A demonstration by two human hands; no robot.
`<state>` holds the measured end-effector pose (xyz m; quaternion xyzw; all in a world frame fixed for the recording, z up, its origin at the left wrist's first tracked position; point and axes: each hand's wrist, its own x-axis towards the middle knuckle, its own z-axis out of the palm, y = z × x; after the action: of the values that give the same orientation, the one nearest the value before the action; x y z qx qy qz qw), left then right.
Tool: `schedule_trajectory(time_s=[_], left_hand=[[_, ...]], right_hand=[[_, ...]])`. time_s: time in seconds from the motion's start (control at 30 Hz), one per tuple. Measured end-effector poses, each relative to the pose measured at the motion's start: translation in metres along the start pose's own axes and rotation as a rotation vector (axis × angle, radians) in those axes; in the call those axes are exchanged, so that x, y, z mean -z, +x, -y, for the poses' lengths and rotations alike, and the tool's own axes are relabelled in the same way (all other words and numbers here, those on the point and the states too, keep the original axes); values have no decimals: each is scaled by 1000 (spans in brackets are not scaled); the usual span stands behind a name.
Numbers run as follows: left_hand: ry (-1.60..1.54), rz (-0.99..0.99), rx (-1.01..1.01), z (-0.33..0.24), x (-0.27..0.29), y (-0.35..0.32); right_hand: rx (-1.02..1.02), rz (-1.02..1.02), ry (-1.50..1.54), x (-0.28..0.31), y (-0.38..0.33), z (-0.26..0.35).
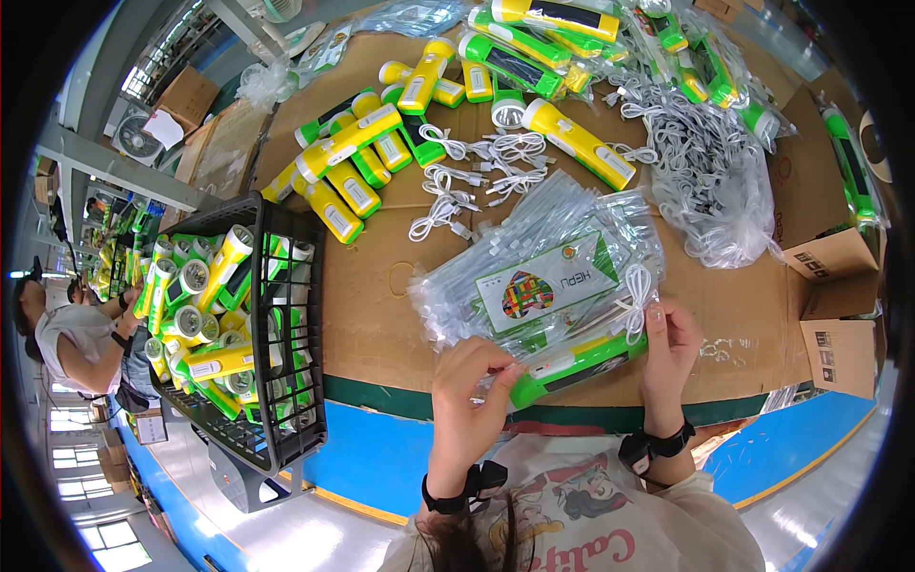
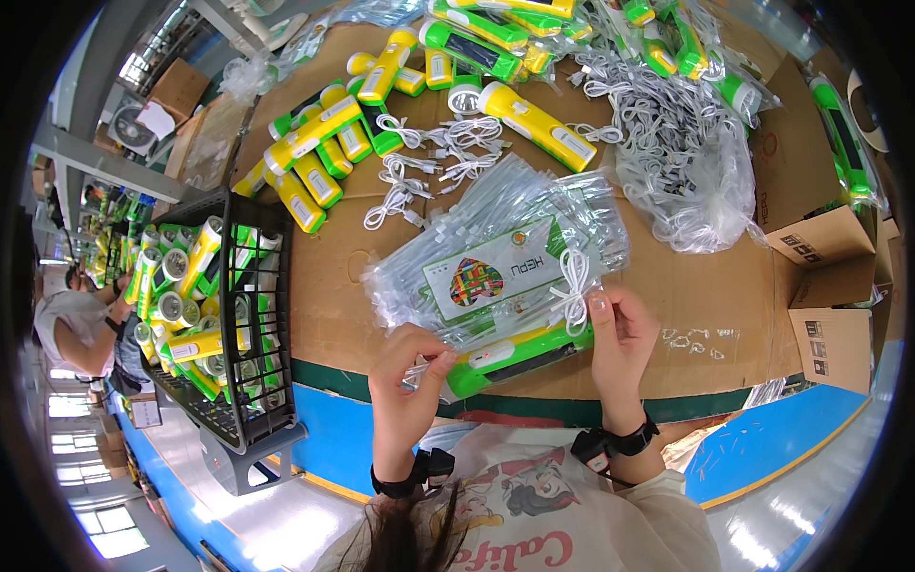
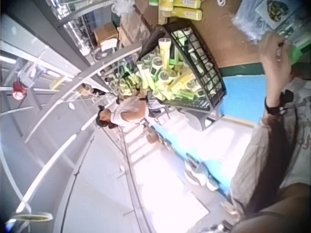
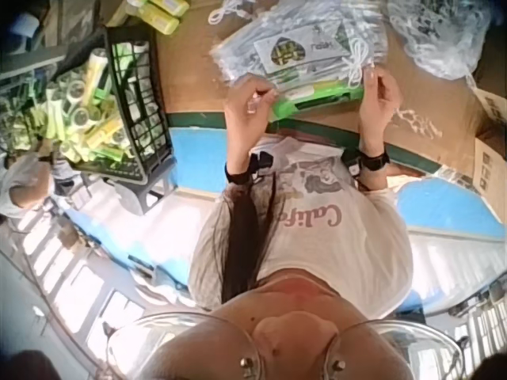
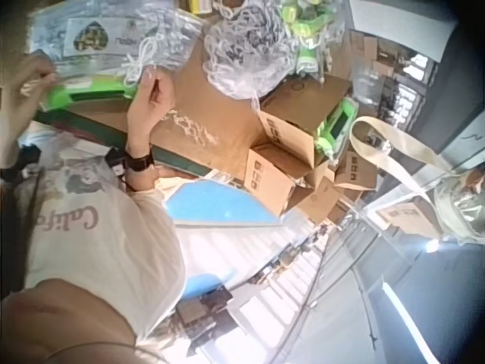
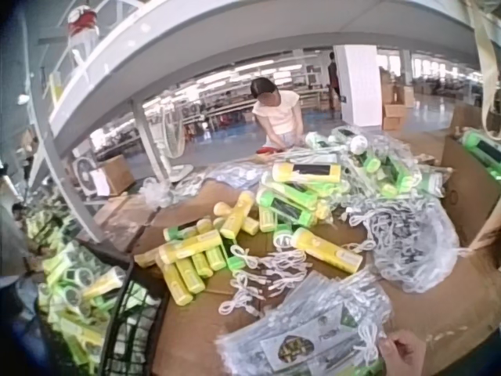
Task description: Packaging flashlights and cables into plastic bags at an assembly line.
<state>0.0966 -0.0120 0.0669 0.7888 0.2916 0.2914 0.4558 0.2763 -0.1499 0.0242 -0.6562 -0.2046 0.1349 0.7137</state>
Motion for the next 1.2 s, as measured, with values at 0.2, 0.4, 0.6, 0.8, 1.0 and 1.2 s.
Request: schedule_trajectory(time_s=[0.2,0.4,0.6,0.8,1.0,1.2], left_hand=[[141,-127,-85,8,5,-3],[242,-144,-207,6,5,-1],[291,-132,-229,6,2,0],[329,-114,-239,9,8,-6],[369,-51,-284,18,11,-9],[292,-92,-306,20,7,-17]], right_hand=[[430,225,-412,-12,21,19],[441,276,-542,-19,8,27],[798,423,-777,-25,0,39],[924,647,-879,-21,1,36],[870,890,-778,-9,15,35],[635,1135,-719,-26,20,65]])
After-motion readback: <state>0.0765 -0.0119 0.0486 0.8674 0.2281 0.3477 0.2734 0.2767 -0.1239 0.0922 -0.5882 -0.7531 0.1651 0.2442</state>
